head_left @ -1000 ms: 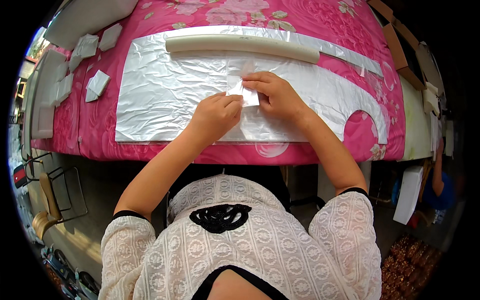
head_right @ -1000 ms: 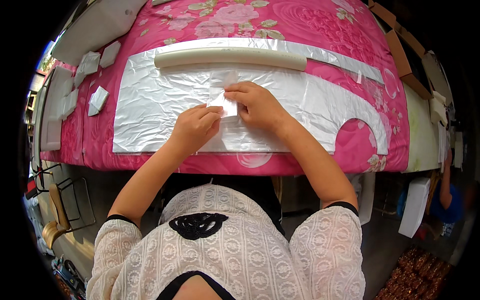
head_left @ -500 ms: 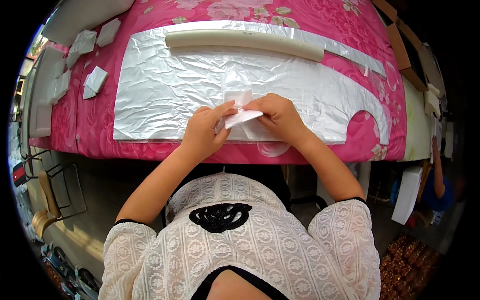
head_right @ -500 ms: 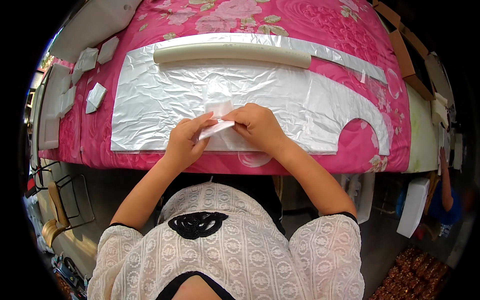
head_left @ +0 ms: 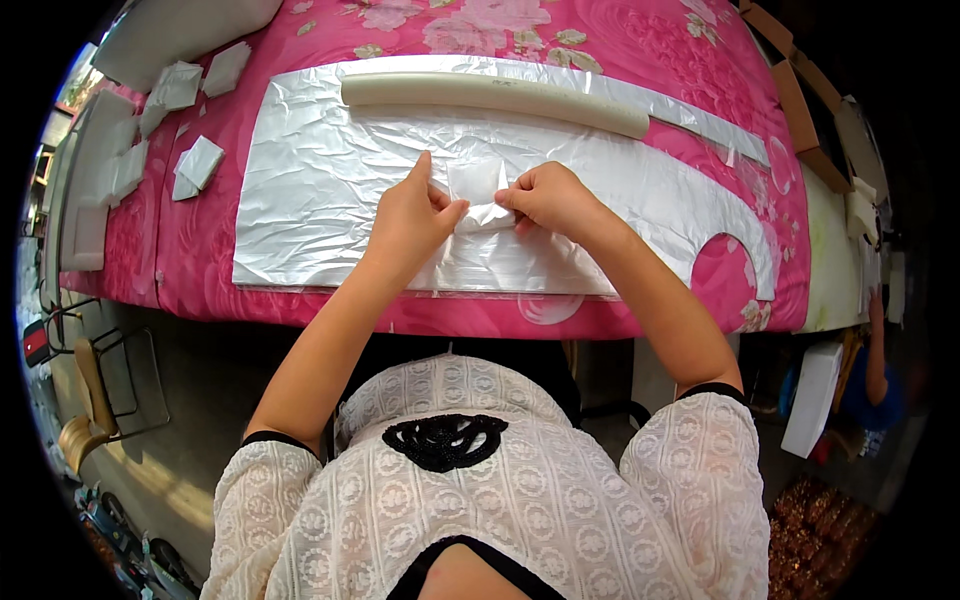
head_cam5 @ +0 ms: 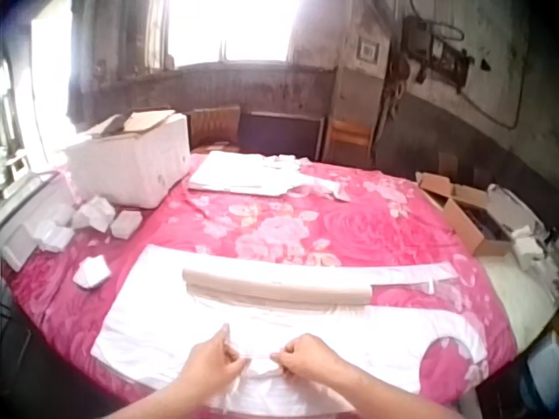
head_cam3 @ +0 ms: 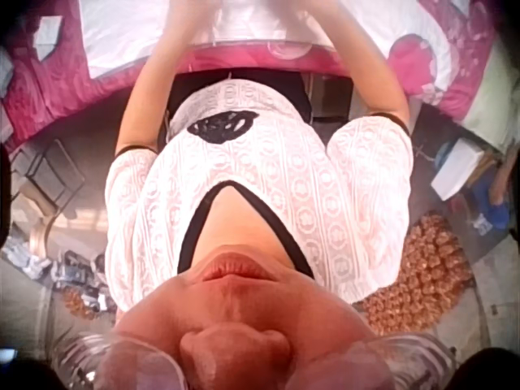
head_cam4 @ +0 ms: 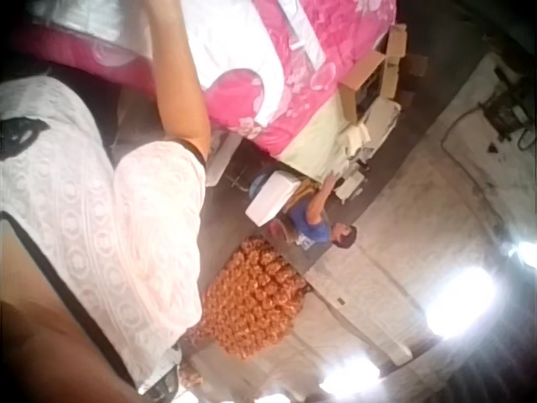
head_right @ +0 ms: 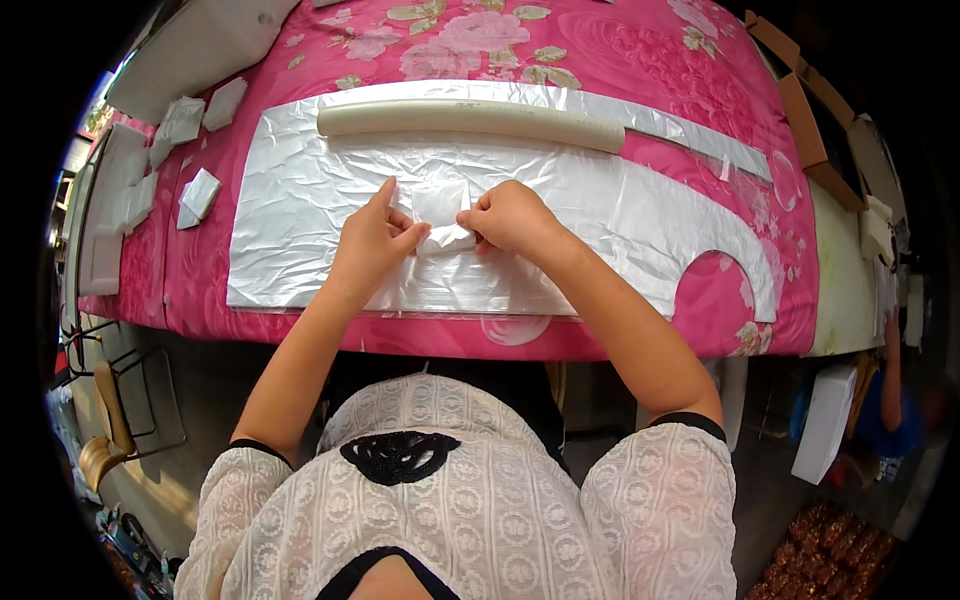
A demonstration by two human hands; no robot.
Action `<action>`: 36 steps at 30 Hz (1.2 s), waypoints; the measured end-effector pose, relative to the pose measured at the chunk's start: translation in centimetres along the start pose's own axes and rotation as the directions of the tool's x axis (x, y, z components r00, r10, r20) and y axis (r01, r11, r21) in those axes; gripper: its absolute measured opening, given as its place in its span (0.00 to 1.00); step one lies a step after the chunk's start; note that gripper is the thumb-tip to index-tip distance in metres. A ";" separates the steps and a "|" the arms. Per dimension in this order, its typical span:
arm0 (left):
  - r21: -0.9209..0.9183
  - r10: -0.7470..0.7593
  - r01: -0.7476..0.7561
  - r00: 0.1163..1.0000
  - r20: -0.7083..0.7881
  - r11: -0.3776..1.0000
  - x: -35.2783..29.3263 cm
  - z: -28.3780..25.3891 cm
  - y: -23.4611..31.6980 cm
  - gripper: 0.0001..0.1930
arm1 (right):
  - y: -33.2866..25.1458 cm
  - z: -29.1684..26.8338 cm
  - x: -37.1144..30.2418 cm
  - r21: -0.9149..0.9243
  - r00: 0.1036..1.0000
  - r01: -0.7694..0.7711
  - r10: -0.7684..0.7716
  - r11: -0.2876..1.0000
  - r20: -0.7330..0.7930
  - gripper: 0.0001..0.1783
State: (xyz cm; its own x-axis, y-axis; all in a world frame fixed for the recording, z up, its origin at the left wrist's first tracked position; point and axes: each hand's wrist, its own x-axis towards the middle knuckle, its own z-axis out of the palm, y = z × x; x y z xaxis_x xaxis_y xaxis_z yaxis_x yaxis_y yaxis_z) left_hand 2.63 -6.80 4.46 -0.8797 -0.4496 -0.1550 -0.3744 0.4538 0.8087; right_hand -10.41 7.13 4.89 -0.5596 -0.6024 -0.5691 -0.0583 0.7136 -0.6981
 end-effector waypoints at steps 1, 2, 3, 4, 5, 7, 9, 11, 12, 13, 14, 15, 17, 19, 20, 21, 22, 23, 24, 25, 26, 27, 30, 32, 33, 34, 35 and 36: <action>0.020 0.027 -0.026 1.000 -0.007 0.999 -0.3 -0.2 0.3 0.34 | -0.2 -0.1 0.0 0.003 1.000 -0.010 0.010 1.000 0.008 0.16; 0.154 0.231 -0.216 0.969 -0.087 0.964 -0.3 0.0 -0.1 0.33 | -0.3 -0.2 0.1 0.012 1.000 -0.006 0.006 1.000 0.019 0.16; 0.299 0.431 -0.377 0.892 -0.138 0.876 -0.3 0.7 -0.9 0.32 | -0.2 -0.2 0.2 0.021 1.000 -0.003 0.002 1.000 0.031 0.16; 0.443 0.613 -0.500 0.774 -0.157 0.745 -0.4 1.1 -1.3 0.32 | -0.1 -0.2 0.3 0.028 0.999 -0.002 0.000 1.000 0.045 0.16; 0.346 0.612 -0.556 0.787 -0.072 0.756 -0.5 1.4 -1.2 0.30 | -0.2 -0.1 0.3 0.029 0.999 -0.010 0.009 1.000 0.045 0.16; 0.455 0.635 -0.586 0.771 0.055 0.671 -0.5 2.5 -1.1 0.33 | 0.0 -0.1 0.5 0.035 0.999 -0.012 0.010 0.999 0.043 0.16; 0.536 0.582 -0.538 0.806 0.102 0.651 -0.4 3.5 -1.2 0.38 | 0.1 -0.3 0.5 0.030 0.999 -0.005 0.003 1.000 0.045 0.16; 0.567 0.525 -0.479 0.846 0.094 0.670 -0.4 4.2 -1.6 0.44 | 0.1 -0.1 0.5 0.044 0.999 -0.022 0.021 0.999 0.025 0.15; 0.558 0.524 -0.480 0.847 0.094 0.677 -0.3 4.4 -1.7 0.46 | 0.1 -0.1 0.5 0.052 0.999 -0.032 0.031 0.998 0.014 0.14; 0.548 0.520 -0.482 0.849 0.098 0.684 -0.3 4.4 -1.8 0.48 | 0.0 0.0 0.2 0.056 1.000 -0.023 0.023 0.998 0.007 0.14; 0.538 0.516 -0.483 0.851 0.102 0.691 -0.4 4.4 -1.9 0.50 | -0.3 0.0 -0.3 0.060 1.000 -0.015 0.015 0.998 0.001 0.13; 0.529 0.515 -0.487 0.850 0.105 0.695 -0.5 4.5 -2.0 0.50 | -0.4 0.1 -0.7 0.064 1.000 -0.006 0.007 0.998 -0.006 0.13; 0.516 0.520 -0.490 0.848 0.098 0.702 -0.4 4.4 -1.9 0.51 | 0.0 0.7 -1.7 -0.148 0.974 0.148 -0.170 0.978 -0.151 0.13; 0.529 0.524 -0.486 0.847 0.089 0.696 -0.4 4.4 -2.1 0.52 | -0.4 0.9 -2.9 -0.501 0.926 0.108 -0.270 0.859 -0.263 0.17; 0.536 0.525 -0.482 0.847 0.083 0.693 -0.5 4.3 -2.1 0.52 | -0.6 0.8 -3.3 -0.560 0.921 0.100 -0.290 0.823 -0.262 0.18; 0.518 0.544 -0.493 0.837 0.063 0.699 -0.7 4.1 -2.2 0.51 | -0.7 0.6 -3.5 -0.616 0.915 0.091 -0.310 0.782 -0.258 0.19; 0.497 0.565 -0.510 0.824 0.047 0.702 -0.9 3.8 -2.0 0.49 | -0.7 0.4 -3.7 -0.668 0.909 0.076 -0.327 0.741 -0.259 0.20; 0.477 0.584 -0.525 0.811 0.029 0.705 -1.3 3.5 -1.8 0.48 | -0.7 0.5 -3.3 -0.695 0.830 0.212 -0.502 0.687 -0.243 0.21; 0.350 0.572 -0.539 0.820 0.010 0.766 -1.9 2.9 -1.9 0.44 | -0.5 0.9 -2.6 -0.720 0.719 0.336 -0.659 0.607 -0.220 0.22; 0.215 0.558 -0.544 0.830 -0.004 0.811 -3.0 2.0 -2.1 0.39 | -0.2 1.3 -1.8 -0.739 0.582 0.443 -0.790 0.508 -0.194 0.23; 0.077 0.544 -0.541 0.839 -0.014 0.837 -4.0 1.2 -2.5 0.35 | -0.1 1.9 -0.9 -0.739 0.570 0.484 -0.810 0.469 -0.140 0.24; -0.251 0.378 -0.348 0.922 0.082 0.903 -5.4 0.4 -2.7 0.27 | -0.2 2.7 0.2 -0.736 0.554 0.526 -0.828 0.427 -0.085 0.26; -0.555 -0.044 0.365 0.861 0.507 0.747 -9.2 -1.8 -5.6 0.13 | -1.0 6.2 1.1 -0.701 0.597 0.554 -0.801 0.449 -0.040 0.29; -0.482 -0.209 0.552 0.777 0.594 0.680 -11.9 -3.2 -7.0 0.16 | -1.8 9.0 0.9 -0.631 0.647 0.596 -0.762 0.496 0.012 0.31; -0.511 -0.291 0.606 0.771 0.566 0.609 -13.0 -3.5 -7.3 0.17 | -2.3 10.6 0.3 -0.585 0.652 0.625 -0.758 0.518 0.026 0.31; -0.540 -0.374 0.649 0.756 0.538 0.536 -14.0 -4.0 -7.5 0.18 | -2.9 12.3 -0.6 -0.533 0.655 0.652 -0.755 0.539 0.037 0.30; -0.622 -0.400 0.641 0.767 0.501 0.450 -14.7 -4.3 -7.7 0.19 | -3.4 13.8 -1.5 -0.470 0.650 0.690 -0.757 0.550 0.067 0.30; -0.708 -0.409 0.621 0.773 0.485 0.335 -15.1 -4.4 -8.4 0.18 | -3.9 15.3 -2.3 -0.403 0.642 0.724 -0.760 0.560 0.099 0.30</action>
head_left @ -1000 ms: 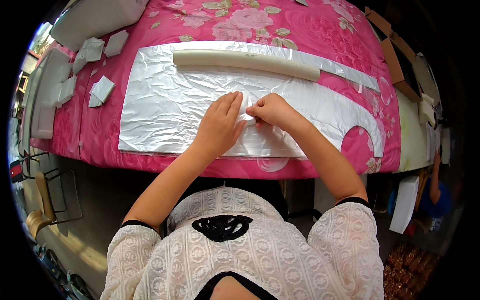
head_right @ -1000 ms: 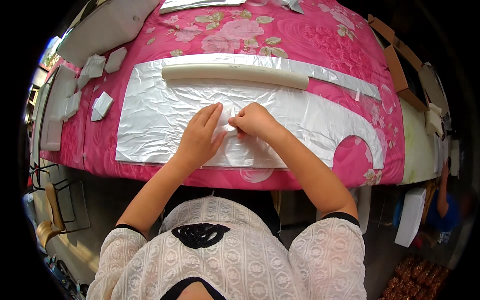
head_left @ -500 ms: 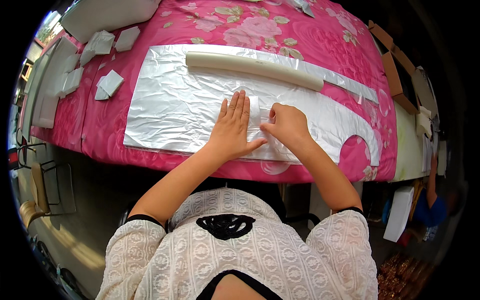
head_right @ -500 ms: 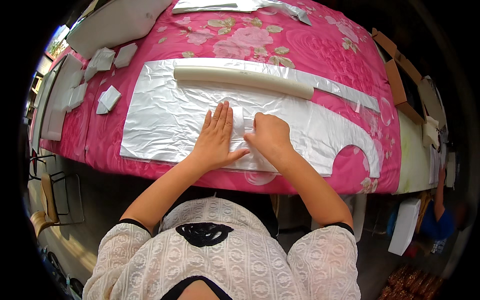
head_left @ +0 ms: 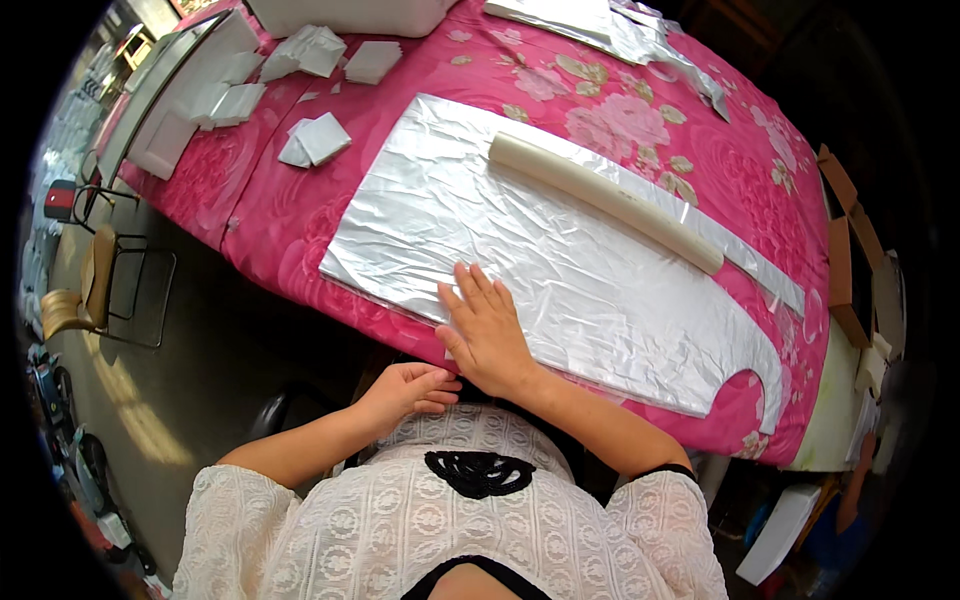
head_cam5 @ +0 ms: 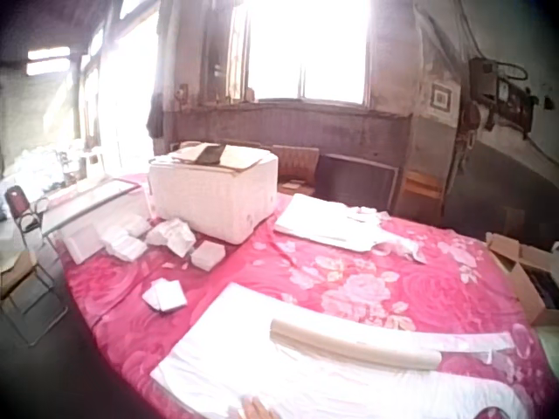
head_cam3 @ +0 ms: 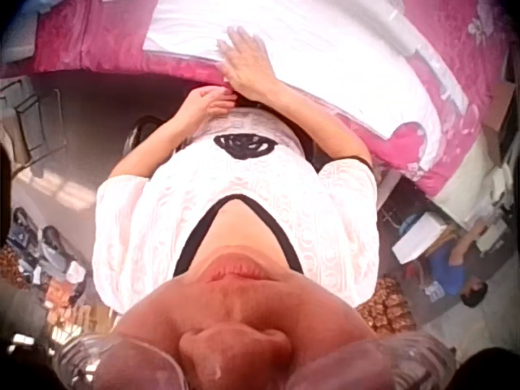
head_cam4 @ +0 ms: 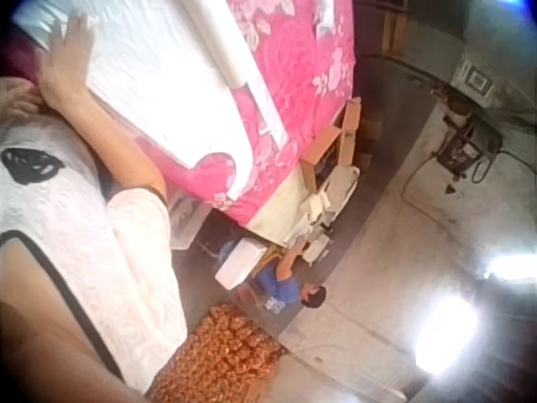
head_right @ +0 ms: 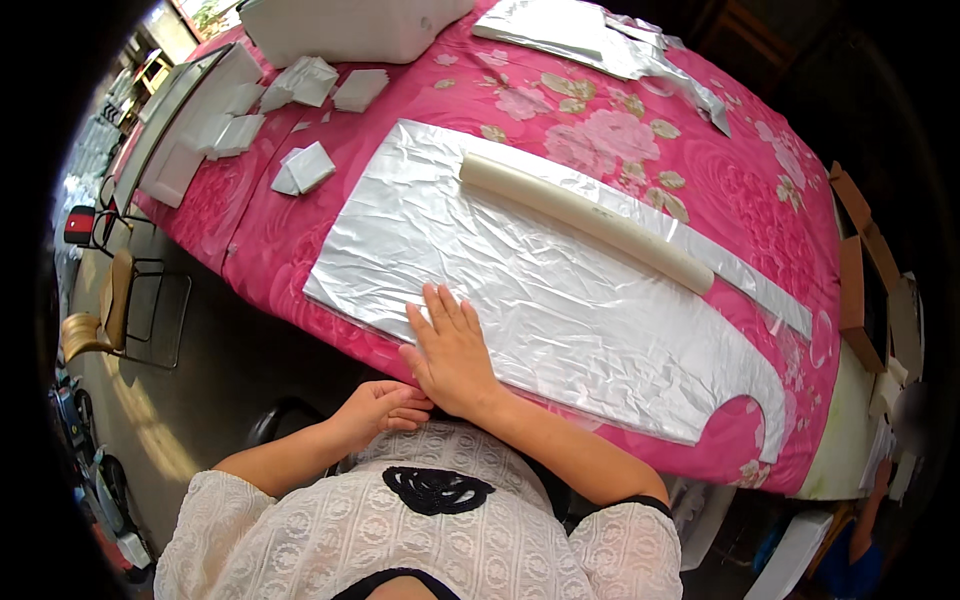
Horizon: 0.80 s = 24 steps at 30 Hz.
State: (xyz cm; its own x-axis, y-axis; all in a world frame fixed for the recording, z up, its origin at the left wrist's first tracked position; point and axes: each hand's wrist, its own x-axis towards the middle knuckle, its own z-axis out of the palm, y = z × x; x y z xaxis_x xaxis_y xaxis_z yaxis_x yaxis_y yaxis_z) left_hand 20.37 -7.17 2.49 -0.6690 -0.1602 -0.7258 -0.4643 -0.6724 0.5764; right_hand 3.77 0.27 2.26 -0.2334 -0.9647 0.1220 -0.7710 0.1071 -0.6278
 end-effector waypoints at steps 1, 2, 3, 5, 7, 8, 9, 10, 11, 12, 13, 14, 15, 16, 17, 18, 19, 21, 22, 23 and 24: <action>-0.041 0.001 -0.002 1.000 -0.031 0.999 0.1 -0.6 -0.2 0.17 | -1.3 0.8 0.0 0.060 0.998 0.033 -0.036 0.998 0.043 0.29; -0.081 0.000 -0.005 0.998 -0.055 0.997 0.1 -0.9 -0.3 0.16 | -2.3 1.4 0.1 0.117 0.994 0.060 -0.070 0.991 0.085 0.29; -0.072 0.029 -0.041 0.986 -0.162 0.997 0.2 -0.9 -0.2 0.12 | -3.1 1.7 0.4 0.184 0.987 0.089 -0.111 0.979 0.113 0.27; 0.403 0.227 -0.171 0.969 -0.094 0.899 0.0 -3.5 1.1 0.09 | -3.6 1.6 0.8 0.133 0.979 0.141 -0.158 0.981 0.129 0.27; 0.704 0.447 -0.298 0.894 -0.031 0.644 -0.5 -4.7 5.0 0.08 | -3.0 0.8 1.3 0.087 0.983 0.149 -0.156 0.985 0.091 0.26; 0.636 0.516 -0.378 0.856 -0.037 0.672 0.0 -6.6 6.3 0.09 | -2.4 -0.1 1.3 0.044 0.991 0.117 -0.120 0.992 0.065 0.27; 0.701 0.520 -0.296 0.845 -0.124 0.649 -1.0 -6.3 10.4 0.04 | -1.5 -0.9 1.1 0.030 0.997 0.077 -0.078 0.997 0.016 0.27; 0.784 0.658 -0.336 0.743 -0.120 0.522 -1.3 -6.9 13.5 0.05 | -0.8 -1.5 0.9 0.018 0.999 0.039 -0.038 0.999 -0.033 0.28; 0.788 0.749 -0.384 0.647 -0.142 0.481 -0.5 -8.5 15.9 0.06 | 0.0 -2.0 0.5 0.003 0.999 0.005 -0.004 1.000 -0.032 0.28; 0.783 0.808 -0.428 0.569 -0.155 0.452 0.4 -10.1 18.4 0.07 | 0.7 -2.3 0.1 -0.009 0.999 -0.033 0.033 0.999 -0.032 0.28; 0.830 0.862 -0.413 0.484 -0.150 0.376 1.5 -12.1 20.7 0.09 | 1.1 -2.4 -0.2 -0.018 0.997 -0.068 0.067 0.998 -0.031 0.28; 0.870 0.908 -0.391 0.397 -0.134 0.300 3.0 -14.2 22.8 0.12 | 1.1 -2.5 -0.4 -0.027 0.998 -0.063 0.062 0.998 -0.031 0.29; 0.865 0.893 -0.371 0.418 -0.169 0.337 4.3 -16.2 24.6 0.14 | 1.2 -2.6 -0.6 -0.034 0.998 -0.056 0.055 0.998 -0.030 0.29; 0.858 0.875 -0.352 0.441 -0.201 0.374 5.7 -17.8 25.8 0.16 | 1.3 -2.7 -0.7 -0.040 0.998 -0.052 0.051 0.998 -0.030 0.29; 0.924 0.916 -0.248 0.351 -0.195 0.292 6.9 -19.3 26.1 0.18 | 1.3 -2.7 -0.8 -0.039 0.999 -0.048 0.047 0.998 -0.021 0.29; 0.968 0.949 -0.135 0.265 -0.170 0.211 8.3 -20.5 26.3 0.20 | 1.3 -2.7 -0.9 -0.040 0.999 -0.050 0.050 0.998 -0.016 0.29; 0.991 0.975 -0.021 0.185 -0.124 0.130 9.2 -20.5 26.5 0.22 | 1.3 -2.8 -1.0 -0.045 0.998 -0.061 0.060 0.997 -0.016 0.29; 0.987 0.999 0.158 0.043 -0.026 0.019 10.1 -21.0 26.0 0.25 | 2.2 -3.8 -0.8 -0.114 0.998 -0.037 0.031 0.993 -0.054 0.29; 0.968 0.999 0.247 -0.012 0.038 -0.034 10.6 -20.7 25.6 0.26 | 3.0 -4.5 -0.7 -0.146 0.997 -0.037 0.027 0.989 -0.074 0.30; 0.991 0.998 0.131 0.050 0.032 -0.038 10.5 -18.7 25.0 0.26 | 4.4 -5.7 -0.5 -0.230 0.989 -0.069 0.035 0.971 -0.146 0.30; 0.991 0.990 0.050 0.074 0.119 -0.123 10.0 -16.3 24.3 0.26 | 6.3 -7.1 -0.2 -0.286 0.973 -0.116 0.051 0.951 -0.227 0.30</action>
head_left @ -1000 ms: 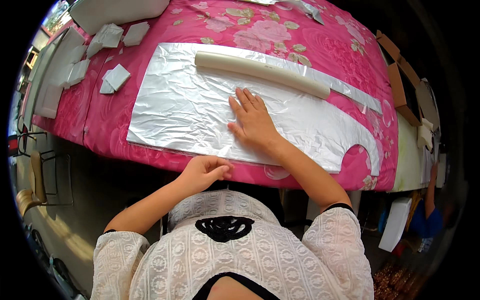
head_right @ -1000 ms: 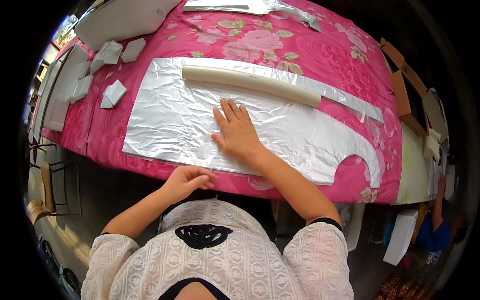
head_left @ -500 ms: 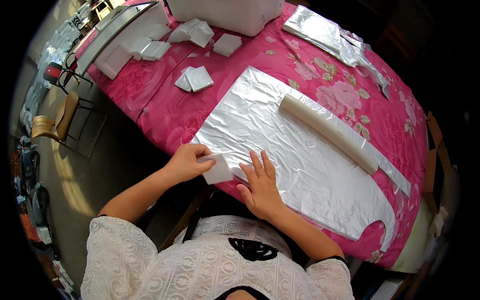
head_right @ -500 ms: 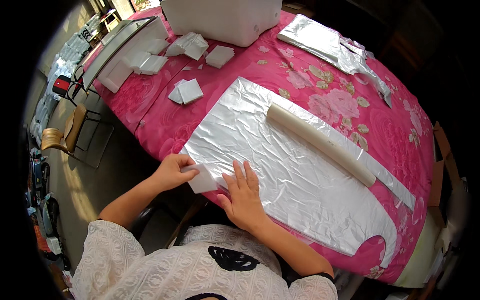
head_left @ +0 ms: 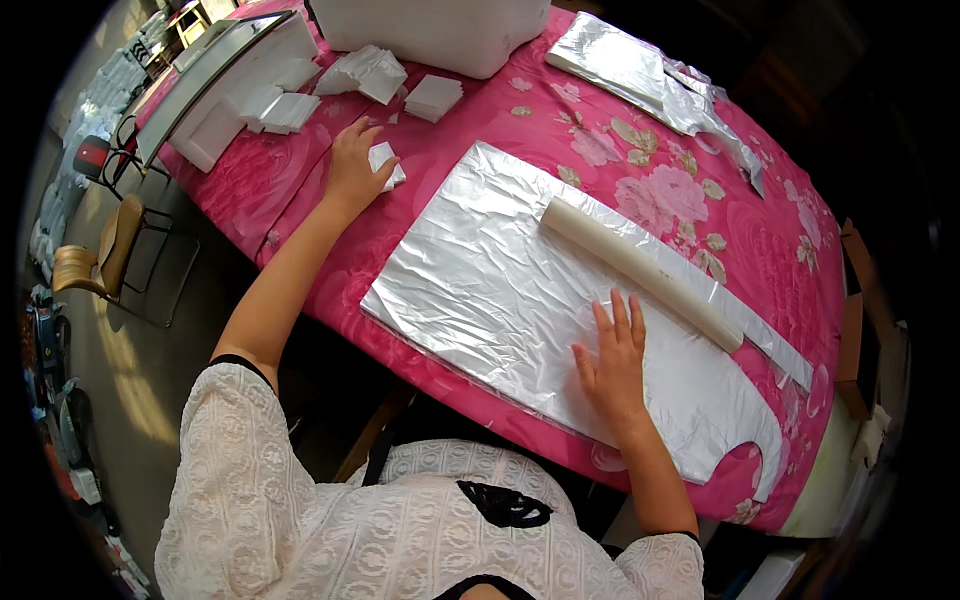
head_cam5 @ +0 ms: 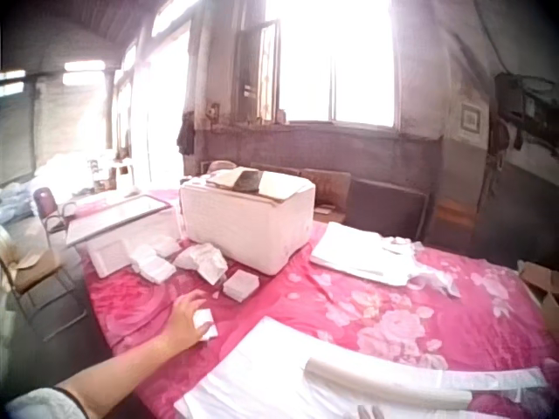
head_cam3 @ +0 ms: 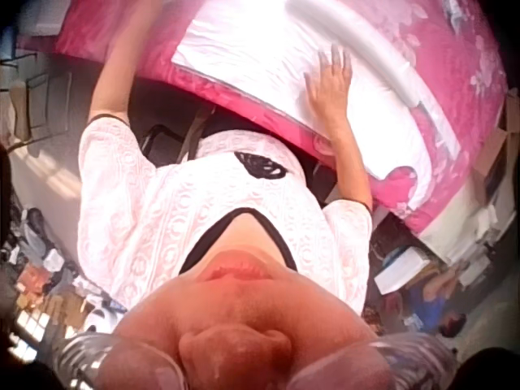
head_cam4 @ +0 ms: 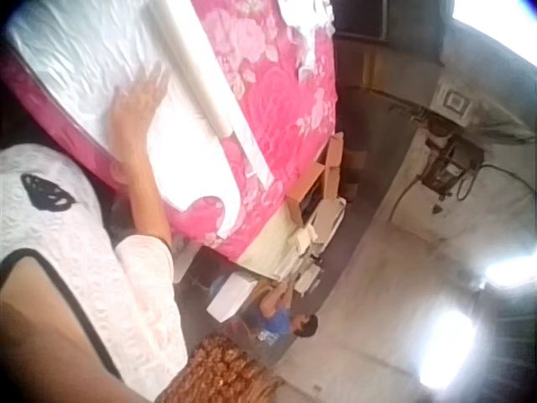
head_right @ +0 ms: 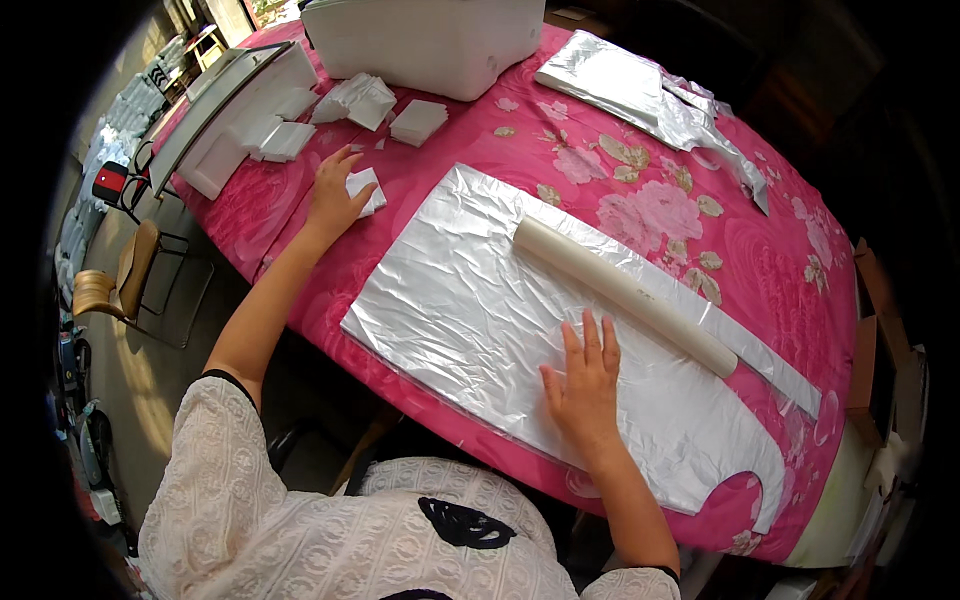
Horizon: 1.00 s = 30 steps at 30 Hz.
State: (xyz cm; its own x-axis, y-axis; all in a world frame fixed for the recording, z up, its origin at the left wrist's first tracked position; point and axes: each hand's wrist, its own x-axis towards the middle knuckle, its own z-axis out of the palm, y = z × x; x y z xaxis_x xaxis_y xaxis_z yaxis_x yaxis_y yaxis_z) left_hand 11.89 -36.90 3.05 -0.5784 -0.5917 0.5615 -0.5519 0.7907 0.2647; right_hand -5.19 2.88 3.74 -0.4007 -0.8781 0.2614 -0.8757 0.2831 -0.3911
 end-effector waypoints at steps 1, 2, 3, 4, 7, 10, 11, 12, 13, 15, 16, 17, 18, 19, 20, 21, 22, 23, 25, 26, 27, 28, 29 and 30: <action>-0.081 0.093 -0.092 0.996 0.015 0.992 -0.6 -0.5 2.8 0.25 | 2.9 -0.6 0.7 -0.120 0.995 -0.025 0.013 0.992 -0.100 0.30; -0.173 0.191 -0.184 0.981 0.025 0.967 -1.3 -0.9 5.6 0.24 | 5.3 -1.8 1.4 -0.164 0.981 -0.142 0.116 0.976 -0.157 0.30; -0.255 0.269 -0.241 0.960 0.083 0.936 -2.3 -1.5 8.4 0.24 | 6.5 -2.9 1.9 -0.172 0.946 -0.265 0.222 0.949 -0.237 0.30; -0.352 0.357 -0.294 0.925 0.129 0.889 -3.3 -2.0 11.3 0.25 | 10.3 -3.3 1.7 -0.304 0.943 -0.250 0.160 0.919 -0.291 0.30; -0.591 0.512 -0.285 0.819 0.258 0.754 -7.4 -3.0 18.5 0.25 | 12.4 -5.8 0.9 -0.273 0.972 -0.216 0.181 0.938 -0.148 0.31; -0.632 0.575 -0.260 0.734 0.361 0.730 -11.3 -2.6 22.8 0.33 | 8.0 -5.8 -1.0 -0.190 0.961 -0.271 0.276 0.944 0.004 0.31; -0.639 0.553 -0.217 0.737 0.388 0.738 -12.3 -2.1 24.3 0.36 | 5.9 -5.6 -2.3 -0.084 0.958 -0.283 0.286 0.955 0.016 0.30; -0.645 0.533 -0.176 0.738 0.414 0.744 -13.0 -1.4 25.9 0.38 | 4.5 -5.2 -3.5 0.026 0.939 -0.334 0.330 0.942 0.098 0.31; -0.660 0.539 -0.128 0.700 0.469 0.741 -13.5 -0.4 26.9 0.43 | 3.7 -4.8 -4.9 0.143 0.953 -0.291 0.273 0.946 0.132 0.31; -0.697 0.531 -0.126 0.746 0.403 0.706 -14.1 0.7 29.2 0.43 | 3.3 -4.7 -6.9 0.361 0.966 -0.236 0.177 0.902 0.190 0.28; -0.712 0.519 -0.122 0.769 0.374 0.692 -14.4 1.0 30.2 0.43 | 4.2 -4.8 -8.1 0.243 0.973 -0.217 0.189 0.945 0.135 0.28; -0.711 0.549 -0.148 0.746 0.376 0.688 -14.3 1.3 31.1 0.42 | 5.3 -4.6 -9.2 0.124 0.978 -0.200 0.191 0.972 0.080 0.28; -0.703 0.579 -0.176 0.718 0.387 0.689 -14.4 1.2 32.2 0.41 | 6.6 -4.4 -10.2 0.002 0.982 -0.184 0.184 0.983 0.031 0.28; -0.690 0.599 -0.204 0.694 0.399 0.695 -14.5 1.1 33.2 0.41 | 8.5 -4.8 -11.5 -0.151 0.975 -0.222 0.222 0.963 -0.014 0.28; -0.674 0.617 -0.232 0.670 0.412 0.702 -14.5 0.9 34.1 0.41 | 10.6 -5.7 -12.7 -0.176 0.952 -0.305 0.299 0.936 -0.059 0.28; -0.676 0.620 -0.224 0.659 0.426 0.702 -14.7 0.8 35.0 0.39 | 12.9 -6.9 -14.2 -0.184 0.925 -0.379 0.364 0.907 -0.111 0.28; -0.682 0.631 -0.232 0.652 0.420 0.693 -14.9 0.7 35.8 0.38 | 15.6 -8.2 -15.9 -0.183 0.902 -0.421 0.389 0.888 -0.187 0.27; -0.687 0.640 -0.239 0.647 0.414 0.686 -15.0 0.7 36.3 0.37 | 18.1 -9.4 -17.6 -0.206 0.855 -0.503 0.448 0.840 -0.260 0.26; -0.697 0.661 -0.259 0.635 0.399 0.669 -15.1 0.9 37.6 0.35 | 22.9 -12.4 -22.2 -0.282 0.753 -0.643 0.520 0.712 -0.403 0.24; -0.693 0.667 -0.271 0.631 0.396 0.668 -15.2 0.9 38.1 0.35 | 24.1 -13.6 -24.3 -0.276 0.673 -0.728 0.578 0.627 -0.463 0.22; -0.688 0.671 -0.282 0.627 0.395 0.668 -15.3 0.9 38.5 0.34 | 25.0 -14.8 -26.1 -0.276 0.617 -0.780 0.615 0.562 -0.491 0.21; -0.680 0.676 -0.298 0.623 0.393 0.670 -15.3 0.9 38.7 0.33 | 24.9 -15.6 -26.7 -0.207 0.577 -0.802 0.635 0.560 -0.514 0.19; -0.673 0.682 -0.314 0.618 0.390 0.669 -15.3 0.9 38.8 0.33 | 24.9 -15.9 -27.0 -0.178 0.566 -0.798 0.614 0.576 -0.550 0.16; -0.668 0.690 -0.330 0.613 0.386 0.667 -15.3 0.9 39.0 0.33 | 24.9 -16.0 -27.2 -0.150 0.552 -0.793 0.593 0.590 -0.586 0.13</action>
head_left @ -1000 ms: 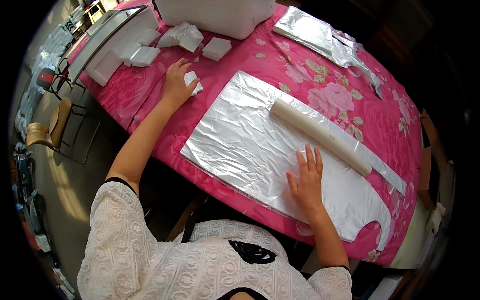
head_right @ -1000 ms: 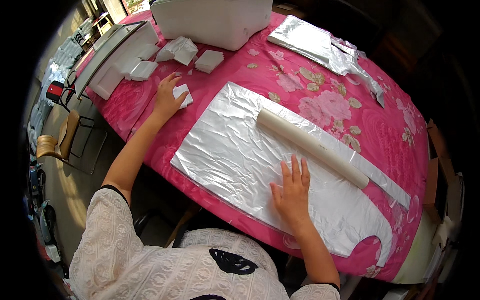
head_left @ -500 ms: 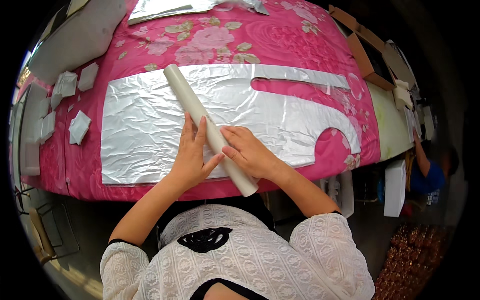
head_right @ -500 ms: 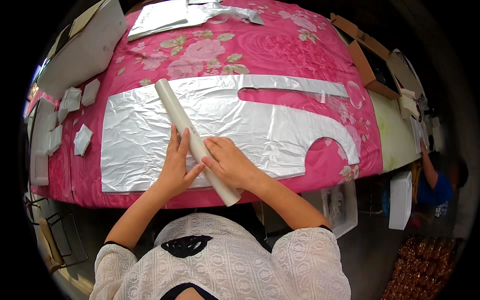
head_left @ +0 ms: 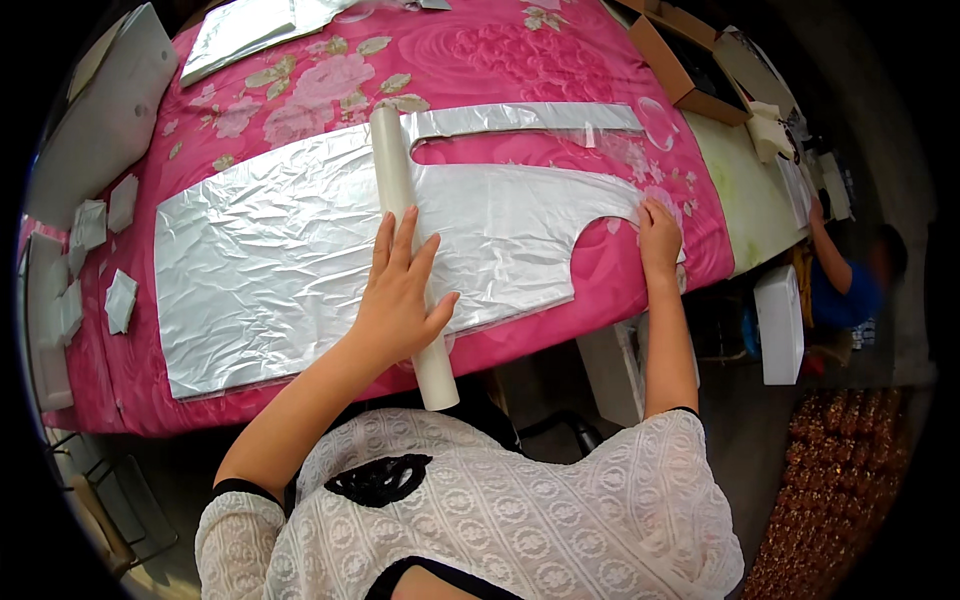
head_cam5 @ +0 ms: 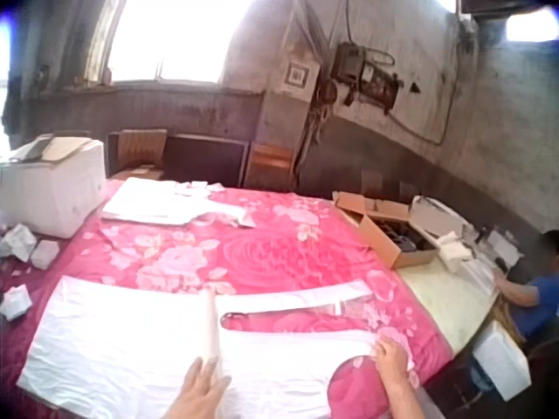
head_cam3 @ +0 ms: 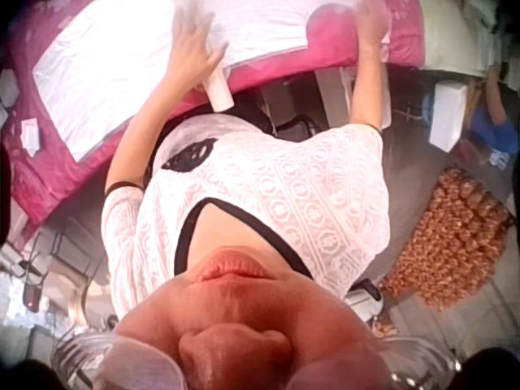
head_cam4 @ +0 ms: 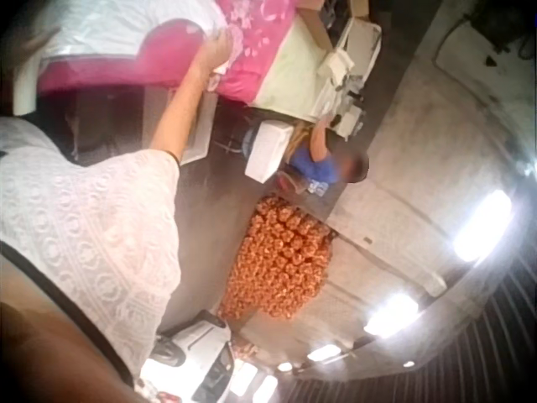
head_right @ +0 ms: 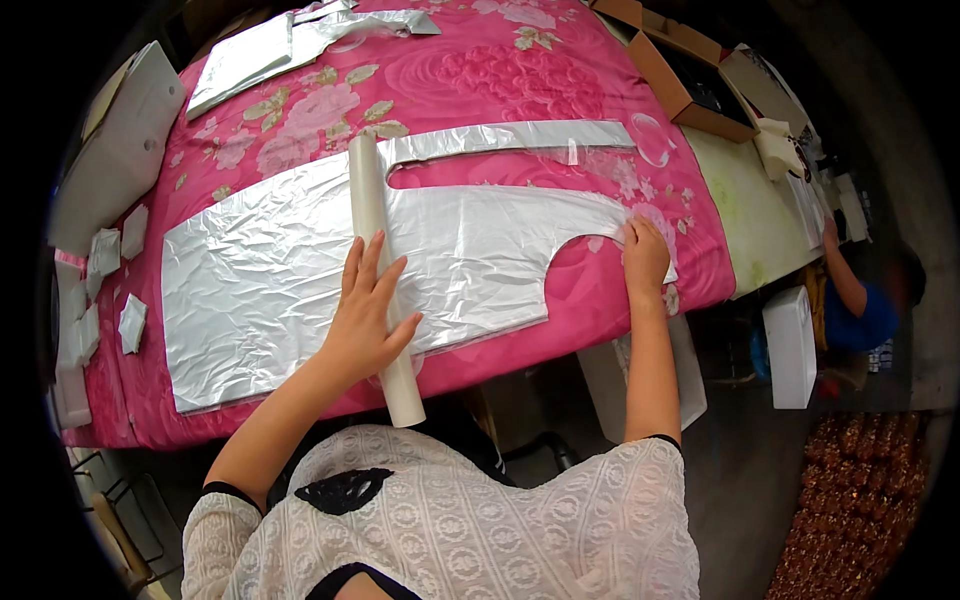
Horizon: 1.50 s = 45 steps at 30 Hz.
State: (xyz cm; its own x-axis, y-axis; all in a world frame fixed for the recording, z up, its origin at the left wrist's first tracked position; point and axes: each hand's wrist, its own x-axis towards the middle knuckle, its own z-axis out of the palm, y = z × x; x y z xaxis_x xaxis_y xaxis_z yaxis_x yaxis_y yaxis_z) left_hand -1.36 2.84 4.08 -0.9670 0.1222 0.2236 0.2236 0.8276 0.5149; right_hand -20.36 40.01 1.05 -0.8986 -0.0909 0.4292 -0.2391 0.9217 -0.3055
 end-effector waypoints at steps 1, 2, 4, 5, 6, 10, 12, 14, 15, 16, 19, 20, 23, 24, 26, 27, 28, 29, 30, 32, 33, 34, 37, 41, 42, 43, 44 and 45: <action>-0.008 0.009 -0.009 1.000 -0.002 1.000 0.2 0.1 0.1 0.33 | -0.3 -0.5 -0.2 -0.022 0.998 0.041 -0.042 0.999 -0.038 0.10; -0.011 0.009 -0.009 1.000 -0.005 1.000 0.2 0.2 0.2 0.32 | -1.2 -0.7 -0.3 -0.038 0.994 0.087 -0.089 0.995 -0.070 0.08; -0.031 0.024 -0.025 0.999 -0.036 0.999 0.3 0.3 0.4 0.31 | -4.3 -1.5 -0.7 -0.030 0.970 0.181 -0.184 0.983 -0.157 0.07; -0.047 0.026 -0.029 0.997 -0.067 0.998 0.3 0.3 0.5 0.30 | -7.5 -2.1 -1.2 -0.001 0.949 0.241 -0.236 0.971 -0.209 0.08; -0.069 0.031 -0.038 0.995 -0.097 0.997 0.2 0.3 0.6 0.29 | -10.7 -2.8 -2.0 0.018 0.924 0.297 -0.282 0.955 -0.259 0.09; -0.819 -0.266 0.256 0.955 0.132 0.513 -0.5 -1.4 2.5 0.27 | -21.9 -4.4 -7.6 0.703 0.950 -0.052 -0.183 0.709 0.255 0.09; -0.814 -0.327 0.575 0.757 0.565 -0.076 -0.5 -3.1 1.9 0.25 | -26.2 -5.7 -9.8 0.796 0.812 -0.084 -0.422 0.599 0.403 0.11; -0.808 -0.249 0.590 0.782 0.571 0.000 -1.1 -4.2 -1.0 0.12 | -28.4 -5.7 -10.9 0.873 0.722 0.252 -0.682 0.418 0.118 0.14; -0.781 -0.293 0.624 0.754 0.588 0.036 -1.8 -5.9 -2.8 0.09 | -28.5 -6.0 -11.3 0.857 0.717 0.272 -0.687 0.437 0.123 0.15; -0.752 -0.314 0.655 0.731 0.606 0.072 -2.9 -7.7 -5.4 0.07 | -28.6 -6.2 -11.8 0.844 0.704 0.292 -0.699 0.450 0.128 0.15; -0.651 -0.497 0.723 0.663 0.560 0.232 -7.5 -13.1 -14.1 0.04 | -27.6 -7.0 -13.0 0.643 0.760 0.320 -0.593 0.696 0.264 0.17; -0.617 -0.580 0.744 0.630 0.517 0.258 -9.5 -15.0 -16.2 0.04 | -27.2 -7.0 -13.2 0.536 0.790 0.312 -0.528 0.784 0.312 0.17; -0.365 -0.714 0.772 0.627 0.311 0.520 -12.7 -18.6 -19.0 0.06 | -26.6 -6.3 -13.7 0.344 0.682 0.123 -0.331 0.931 0.653 0.26; -0.162 -0.709 0.741 0.671 0.215 0.652 -13.2 -19.2 -19.5 0.07 | -26.5 -6.0 -14.0 0.273 0.592 0.056 -0.252 0.960 0.765 0.28; 0.214 -0.560 0.553 0.828 -0.029 0.805 -12.5 -19.8 -18.8 0.09 | -26.3 -5.2 -14.9 0.352 0.561 -0.098 -0.241 0.931 0.792 0.29; 0.383 -0.393 0.422 0.906 -0.156 0.822 -11.0 -19.4 -17.4 0.11 | -26.4 -5.0 -14.9 0.357 0.510 -0.190 -0.219 0.914 0.832 0.28; 0.551 -0.182 0.290 0.953 -0.243 0.782 -8.9 -18.5 -15.7 0.12 | -26.4 -5.0 -15.0 0.352 0.463 -0.284 -0.194 0.892 0.865 0.27; 0.445 -0.134 0.253 0.951 -0.280 0.859 -7.1 -17.3 -13.9 0.13 | -26.4 -5.1 -15.1 0.348 0.459 -0.320 -0.177 0.881 0.871 0.26; 0.334 -0.097 0.210 0.941 -0.324 0.919 -5.7 -15.7 -12.0 0.14 | -26.3 -5.2 -15.1 0.344 0.450 -0.352 -0.164 0.871 0.878 0.26; 0.070 -0.053 0.071 0.972 -0.230 0.995 -3.4 -11.3 -7.8 0.21 | -26.1 -5.3 -15.1 0.336 0.445 -0.391 -0.144 0.857 0.884 0.25; 0.016 0.002 0.001 0.980 -0.197 1.000 -3.2 -8.6 -6.6 0.24 | -26.0 -5.1 -15.2 0.342 0.430 -0.389 -0.160 0.856 0.889 0.24; -0.025 0.026 -0.029 0.993 -0.119 0.999 -2.8 -6.2 -5.9 0.27 | -25.7 -5.1 -15.4 0.346 0.430 -0.394 -0.162 0.852 0.888 0.24; 0.024 0.029 -0.028 0.999 -0.044 0.999 -2.0 -1.4 -5.2 0.29 | -24.8 -4.9 -15.9 0.342 0.383 -0.450 -0.167 0.825 0.908 0.25; 0.182 0.043 -0.052 0.998 0.053 0.982 -1.8 -0.2 -4.8 0.32 | -24.2 -3.6 -12.9 0.343 0.338 -0.481 -0.190 0.807 0.922 0.21; 0.213 0.039 -0.053 0.997 0.067 0.976 -1.8 -0.1 -4.8 0.32 | -24.3 -2.9 -11.5 0.362 0.366 -0.487 -0.191 0.794 0.911 0.18; 0.206 0.040 -0.053 0.997 0.066 0.977 -1.7 -0.1 -4.8 0.32 | -24.9 -2.0 -9.6 0.426 0.436 -0.480 -0.213 0.767 0.874 0.18; 0.220 0.031 -0.046 0.997 0.069 0.974 -1.9 -0.2 -4.8 0.32 | -25.9 -0.8 -7.5 0.490 0.502 -0.465 -0.236 0.737 0.832 0.19; 0.231 0.030 -0.045 0.997 0.071 0.972 -1.9 -0.1 -4.8 0.32 | -26.6 0.9 -5.7 0.550 0.626 -0.373 -0.235 0.747 0.744 0.19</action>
State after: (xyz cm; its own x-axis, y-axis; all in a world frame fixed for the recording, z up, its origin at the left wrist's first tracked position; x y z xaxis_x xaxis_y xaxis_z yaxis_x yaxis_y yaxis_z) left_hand -0.55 -1.42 1.32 -0.9661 0.1854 0.1795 0.2331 0.9253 0.2993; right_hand -9.19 15.64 5.92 -0.7801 -0.5536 -0.2916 -0.0458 0.5152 -0.8558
